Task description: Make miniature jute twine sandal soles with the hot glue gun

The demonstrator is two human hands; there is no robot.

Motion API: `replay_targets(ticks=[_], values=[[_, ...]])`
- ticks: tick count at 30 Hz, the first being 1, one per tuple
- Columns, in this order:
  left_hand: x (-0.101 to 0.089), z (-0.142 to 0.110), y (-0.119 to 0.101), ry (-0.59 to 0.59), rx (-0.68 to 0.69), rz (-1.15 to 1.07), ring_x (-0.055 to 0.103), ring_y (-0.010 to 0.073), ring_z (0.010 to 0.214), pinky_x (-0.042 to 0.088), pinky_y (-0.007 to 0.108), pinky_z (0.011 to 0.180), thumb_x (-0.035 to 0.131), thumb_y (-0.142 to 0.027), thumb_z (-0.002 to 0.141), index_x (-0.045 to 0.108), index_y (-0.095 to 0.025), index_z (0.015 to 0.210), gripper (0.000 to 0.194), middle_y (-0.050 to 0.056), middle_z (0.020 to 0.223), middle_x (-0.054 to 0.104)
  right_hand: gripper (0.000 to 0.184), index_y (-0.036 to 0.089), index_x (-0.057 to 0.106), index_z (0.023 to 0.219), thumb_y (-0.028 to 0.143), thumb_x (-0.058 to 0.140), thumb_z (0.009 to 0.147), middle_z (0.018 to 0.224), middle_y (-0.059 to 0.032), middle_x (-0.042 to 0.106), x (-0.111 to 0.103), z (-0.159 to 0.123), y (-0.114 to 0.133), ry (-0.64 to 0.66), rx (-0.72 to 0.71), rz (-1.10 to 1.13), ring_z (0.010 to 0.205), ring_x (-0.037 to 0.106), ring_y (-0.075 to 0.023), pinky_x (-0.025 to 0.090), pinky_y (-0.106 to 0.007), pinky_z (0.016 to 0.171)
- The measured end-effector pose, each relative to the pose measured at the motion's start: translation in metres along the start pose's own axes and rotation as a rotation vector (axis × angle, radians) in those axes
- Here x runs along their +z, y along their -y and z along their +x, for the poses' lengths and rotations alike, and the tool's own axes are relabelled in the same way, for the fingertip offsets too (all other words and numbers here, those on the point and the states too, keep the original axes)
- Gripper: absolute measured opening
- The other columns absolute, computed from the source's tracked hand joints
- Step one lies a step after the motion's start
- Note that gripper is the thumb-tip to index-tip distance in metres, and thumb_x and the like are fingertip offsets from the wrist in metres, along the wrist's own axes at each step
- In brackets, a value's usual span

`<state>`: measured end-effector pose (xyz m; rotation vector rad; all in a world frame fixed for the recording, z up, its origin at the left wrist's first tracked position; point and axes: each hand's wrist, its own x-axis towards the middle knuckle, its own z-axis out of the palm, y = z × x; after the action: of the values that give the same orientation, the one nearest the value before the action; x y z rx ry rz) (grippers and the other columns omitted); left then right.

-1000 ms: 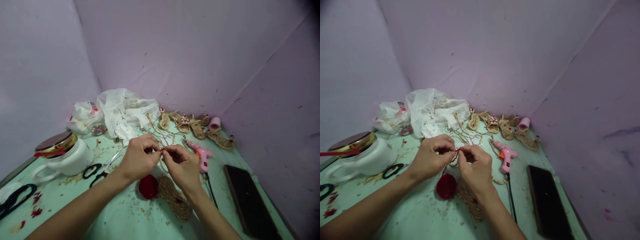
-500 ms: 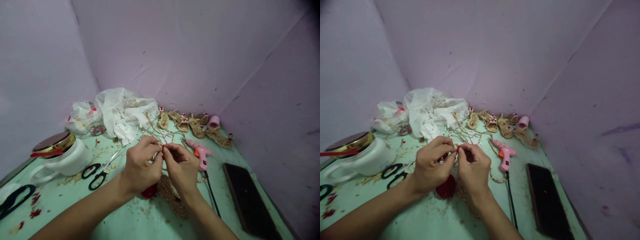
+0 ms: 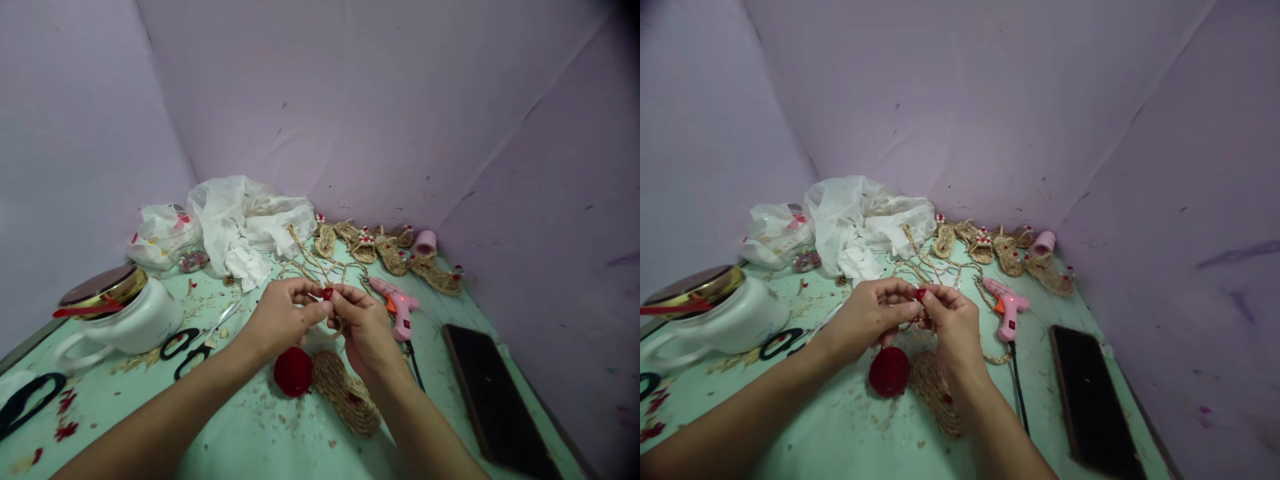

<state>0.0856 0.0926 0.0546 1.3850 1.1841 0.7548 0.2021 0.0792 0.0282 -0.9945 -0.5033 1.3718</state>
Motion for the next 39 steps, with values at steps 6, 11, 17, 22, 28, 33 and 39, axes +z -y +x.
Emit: replay_targets(ticks=[6,11,17,22,28,33,39], values=[[-0.005,0.006,0.003,0.107,-0.141,-0.171,0.036,0.0036,0.029,0.023,0.015,0.029,0.064,-0.026,0.063,0.053,-0.016,0.074,0.018,-0.006,0.045,0.053,0.024,0.014,0.063,0.066,0.023,0.078,0.049,0.052,0.0052,0.061,-0.001,0.001,-0.001,0.06,-0.014,-0.026,0.036,0.047,-0.0034,0.038,-0.015,0.036],[-0.005,0.007,0.006,0.101,-0.053,-0.132,0.034,0.0017,0.036,0.025,0.015,0.034,0.063,-0.025,0.061,0.057,-0.012,0.056,0.015,-0.001,0.05,0.057,0.03,0.015,0.065,0.08,0.023,0.076,0.053,0.054,0.0063,0.059,-0.002,0.001,-0.001,0.1,-0.007,-0.026,0.038,0.047,-0.0034,0.038,-0.015,0.037],[-0.008,0.009,0.005,0.109,-0.128,-0.202,0.032,0.0017,0.027,0.018,0.016,0.03,0.061,-0.022,0.062,0.055,-0.013,0.056,0.012,-0.004,0.042,0.053,0.022,0.015,0.065,0.078,0.026,0.071,0.06,0.047,0.0063,0.052,-0.003,0.0,-0.001,0.153,0.046,-0.009,0.039,0.044,-0.0035,0.036,-0.013,0.039],[-0.013,0.009,0.003,0.118,-0.177,-0.252,0.02,-0.001,0.028,0.01,0.015,0.03,0.061,-0.021,0.058,0.051,-0.014,0.051,0.014,-0.01,0.036,0.037,0.015,0.015,0.065,0.073,0.02,0.07,0.06,0.054,0.0047,0.049,-0.003,0.0,0.001,0.161,0.085,0.073,0.045,0.042,-0.0036,0.033,-0.011,0.038],[-0.025,0.01,-0.001,0.018,-0.172,-0.193,0.015,-0.0004,0.03,0.005,0.017,0.032,0.061,-0.019,0.052,0.045,-0.016,0.043,0.018,-0.01,0.032,0.028,0.019,0.013,0.064,0.07,0.007,0.068,0.052,0.062,0.0024,0.049,-0.003,0.001,0.012,0.185,0.2,0.184,0.048,0.04,-0.0028,0.031,-0.009,0.036],[-0.037,0.016,-0.001,-0.032,-0.142,-0.176,0.015,0.0006,0.031,0.005,0.019,0.034,0.062,-0.02,0.051,0.046,-0.016,0.043,0.018,-0.01,0.034,0.029,0.017,0.014,0.063,0.069,0.006,0.067,0.054,0.062,0.0024,0.051,-0.005,-0.002,0.019,0.241,0.263,0.167,0.046,0.04,-0.0029,0.033,-0.01,0.037],[-0.041,0.018,0.002,0.078,-0.069,0.084,0.027,0.0037,0.037,0.017,0.018,0.036,0.062,-0.024,0.059,0.062,-0.015,0.057,0.01,-0.006,0.041,0.041,0.022,0.014,0.067,0.079,0.022,0.073,0.059,0.056,0.0043,0.056,-0.009,0.001,0.011,0.223,0.069,-0.116,0.046,0.049,-0.0052,0.041,-0.017,0.045]])
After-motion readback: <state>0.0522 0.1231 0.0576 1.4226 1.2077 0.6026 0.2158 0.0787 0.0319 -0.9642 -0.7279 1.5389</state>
